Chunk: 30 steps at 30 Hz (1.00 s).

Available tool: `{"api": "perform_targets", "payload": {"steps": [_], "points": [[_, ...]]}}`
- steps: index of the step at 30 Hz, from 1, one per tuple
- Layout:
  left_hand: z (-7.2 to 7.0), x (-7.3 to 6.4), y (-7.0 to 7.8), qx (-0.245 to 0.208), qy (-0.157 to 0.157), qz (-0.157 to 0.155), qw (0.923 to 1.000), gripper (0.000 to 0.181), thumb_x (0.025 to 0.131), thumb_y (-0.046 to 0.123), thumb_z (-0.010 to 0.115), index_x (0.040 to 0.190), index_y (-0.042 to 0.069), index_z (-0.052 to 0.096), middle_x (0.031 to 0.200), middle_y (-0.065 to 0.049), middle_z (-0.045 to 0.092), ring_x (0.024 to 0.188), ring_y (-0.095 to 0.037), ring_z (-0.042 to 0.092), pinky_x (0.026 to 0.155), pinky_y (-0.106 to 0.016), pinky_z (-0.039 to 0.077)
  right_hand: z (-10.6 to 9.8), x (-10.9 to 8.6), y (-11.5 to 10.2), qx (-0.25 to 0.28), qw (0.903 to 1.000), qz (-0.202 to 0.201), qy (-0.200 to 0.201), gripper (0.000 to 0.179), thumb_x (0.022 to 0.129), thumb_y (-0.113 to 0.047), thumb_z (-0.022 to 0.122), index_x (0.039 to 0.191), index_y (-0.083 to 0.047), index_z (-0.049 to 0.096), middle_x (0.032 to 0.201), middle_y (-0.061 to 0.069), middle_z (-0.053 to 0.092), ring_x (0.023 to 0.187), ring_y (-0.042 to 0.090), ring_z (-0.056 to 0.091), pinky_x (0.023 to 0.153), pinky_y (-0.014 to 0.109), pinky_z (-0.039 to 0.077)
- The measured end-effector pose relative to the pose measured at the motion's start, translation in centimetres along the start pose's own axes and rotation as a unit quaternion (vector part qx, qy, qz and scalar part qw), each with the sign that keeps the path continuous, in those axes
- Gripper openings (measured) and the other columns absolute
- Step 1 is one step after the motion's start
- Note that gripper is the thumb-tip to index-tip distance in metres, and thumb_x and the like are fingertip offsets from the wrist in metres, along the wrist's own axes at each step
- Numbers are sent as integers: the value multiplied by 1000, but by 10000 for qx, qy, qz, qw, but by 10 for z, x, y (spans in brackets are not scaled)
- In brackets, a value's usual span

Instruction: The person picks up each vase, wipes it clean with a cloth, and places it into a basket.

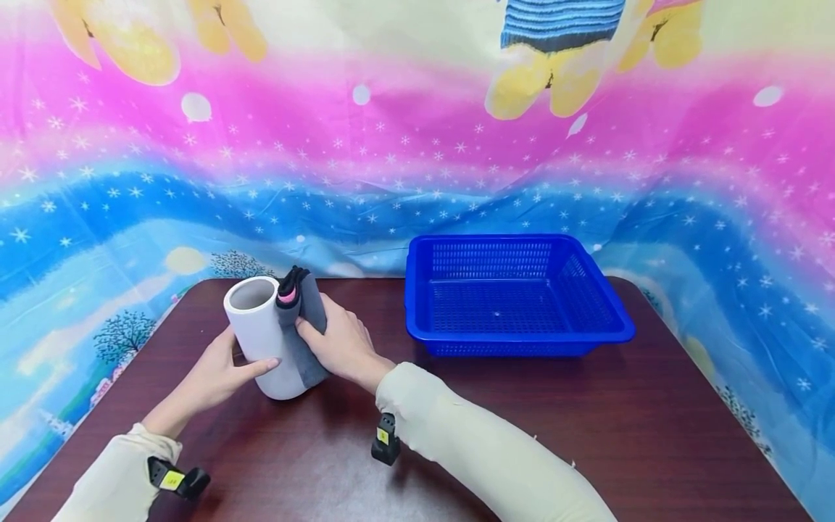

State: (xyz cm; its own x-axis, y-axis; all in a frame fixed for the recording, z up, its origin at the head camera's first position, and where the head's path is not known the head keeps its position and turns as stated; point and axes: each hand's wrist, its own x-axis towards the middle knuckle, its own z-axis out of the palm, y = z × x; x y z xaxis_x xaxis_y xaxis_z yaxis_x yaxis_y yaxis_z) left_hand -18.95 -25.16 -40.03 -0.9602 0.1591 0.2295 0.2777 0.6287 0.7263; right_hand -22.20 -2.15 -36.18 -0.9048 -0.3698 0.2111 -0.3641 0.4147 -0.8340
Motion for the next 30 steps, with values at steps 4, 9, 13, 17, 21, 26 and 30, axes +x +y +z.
{"api": "perform_targets", "payload": {"steps": [4,9,13,17,21,26,30], "points": [[0,0,0,35,13,8,10000,79,88,30,80,149,6,36,133,-21,61,117,-36,64,95,-52,56,2,0,3,8,10000,-6,-11,34,98,-36,58,129,-22,60,119,3,73,101,17,72,85,34,59],[0,0,-1,74,18,4,10000,79,87,31,80,149,6,36,133,-21,62,117,-35,65,95,-51,56,5,0,8,135,9999,-30,-56,34,98,-34,58,129,-21,60,119,4,73,100,16,72,84,31,59],[0,0,-1,22,-12,-24,10000,80,88,31,80,149,7,35,135,-21,60,119,-37,64,96,-54,56,5,-1,10,134,9998,-62,-95,35,98,-33,58,131,-21,59,120,4,73,101,16,72,85,31,59],[-1,0,0,2,-27,-49,10000,80,88,32,80,150,7,35,136,-21,59,119,-38,63,96,-55,56,4,-1,10,95,9997,-67,-216,36,99,-32,58,133,-21,58,122,4,72,101,16,71,86,31,59],[-1,0,0,10,-34,-57,10000,80,88,31,79,150,7,35,136,-21,59,120,-38,63,96,-56,55,3,-2,11,91,9994,-78,-316,37,99,-31,58,135,-21,57,124,4,71,101,16,71,87,31,58],[-1,0,1,41,-26,-81,10000,80,88,32,80,150,6,35,135,-22,60,120,-38,63,97,-54,55,4,-2,15,-53,9993,-89,-372,37,99,-31,58,134,-20,56,122,5,71,100,16,70,87,32,58],[-1,-1,2,35,-52,-149,9999,81,88,34,79,151,8,34,137,-21,59,121,-38,62,97,-55,55,5,-4,21,-453,9978,-30,-478,35,99,-31,58,132,-21,57,118,3,73,95,14,70,84,30,57]]}}
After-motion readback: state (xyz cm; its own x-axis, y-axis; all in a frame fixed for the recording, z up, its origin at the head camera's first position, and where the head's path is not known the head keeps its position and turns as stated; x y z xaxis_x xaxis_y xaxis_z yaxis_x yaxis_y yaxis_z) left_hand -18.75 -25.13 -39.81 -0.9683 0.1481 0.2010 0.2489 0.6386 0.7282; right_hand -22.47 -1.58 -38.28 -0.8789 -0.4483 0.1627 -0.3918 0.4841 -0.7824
